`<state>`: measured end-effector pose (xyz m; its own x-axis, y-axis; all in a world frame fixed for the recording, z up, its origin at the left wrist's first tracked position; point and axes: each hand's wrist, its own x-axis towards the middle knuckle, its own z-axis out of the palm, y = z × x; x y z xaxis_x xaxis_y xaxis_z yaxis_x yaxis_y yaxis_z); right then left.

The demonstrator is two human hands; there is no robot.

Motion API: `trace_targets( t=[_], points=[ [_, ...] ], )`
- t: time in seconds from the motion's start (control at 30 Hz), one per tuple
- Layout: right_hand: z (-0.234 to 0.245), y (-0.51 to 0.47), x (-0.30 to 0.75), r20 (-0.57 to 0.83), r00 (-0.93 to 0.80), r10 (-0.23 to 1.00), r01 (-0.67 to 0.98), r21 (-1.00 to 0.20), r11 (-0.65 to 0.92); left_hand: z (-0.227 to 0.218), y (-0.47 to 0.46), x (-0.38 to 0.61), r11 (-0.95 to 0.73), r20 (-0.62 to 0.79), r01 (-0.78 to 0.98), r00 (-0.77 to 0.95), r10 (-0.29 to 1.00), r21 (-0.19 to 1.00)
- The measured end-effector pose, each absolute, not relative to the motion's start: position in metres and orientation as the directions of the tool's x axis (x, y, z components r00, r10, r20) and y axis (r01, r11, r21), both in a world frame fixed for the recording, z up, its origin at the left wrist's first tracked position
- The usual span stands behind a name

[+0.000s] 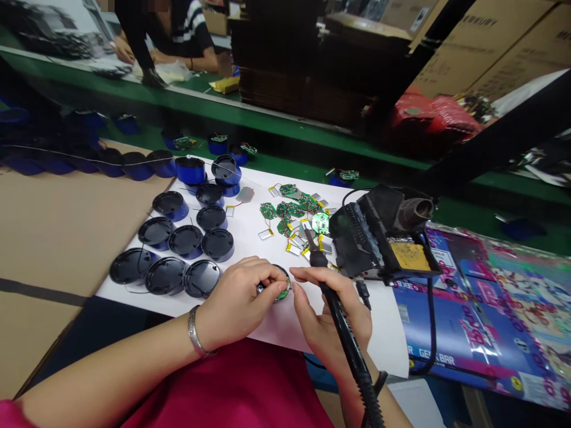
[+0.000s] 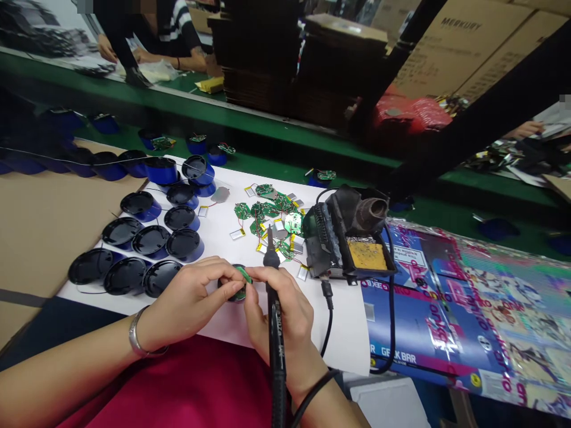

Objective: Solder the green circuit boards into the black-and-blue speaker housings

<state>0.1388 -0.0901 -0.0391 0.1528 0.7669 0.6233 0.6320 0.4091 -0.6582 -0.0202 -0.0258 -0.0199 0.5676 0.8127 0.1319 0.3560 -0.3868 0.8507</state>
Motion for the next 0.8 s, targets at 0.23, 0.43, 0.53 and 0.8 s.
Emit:
trace_targets(
  t=[0.23, 0.43, 0.53, 0.8],
  points=[
    [-0.0407, -0.0904, 0.1389, 0.622, 0.157, 0.767, 0.64, -0.656, 0.401, -0.0201, -0.0249, -0.0206, -0.355, 0.104, 0.35, 0.569, 0.816, 0.867],
    [-0.0385, -0.0908, 0.1386, 0.631, 0.177, 0.755, 0.683, -0.631, 0.368, -0.0196, -0.0266, -0.0195, -0.319, 0.091, 0.34, 0.544, 0.834, 0.885],
    [-0.0383, -0.0909, 0.139, 0.643, 0.165, 0.748, 0.694, -0.614, 0.375, -0.0194, -0.0273, -0.0191, -0.321, 0.103, 0.338, 0.53, 0.842, 0.885],
    [-0.0415, -0.0913, 0.142, 0.666, 0.112, 0.738, 0.705, -0.576, 0.413, -0.02, -0.0257, -0.0199, -0.326, 0.101, 0.343, 0.536, 0.838, 0.881]
  ],
)
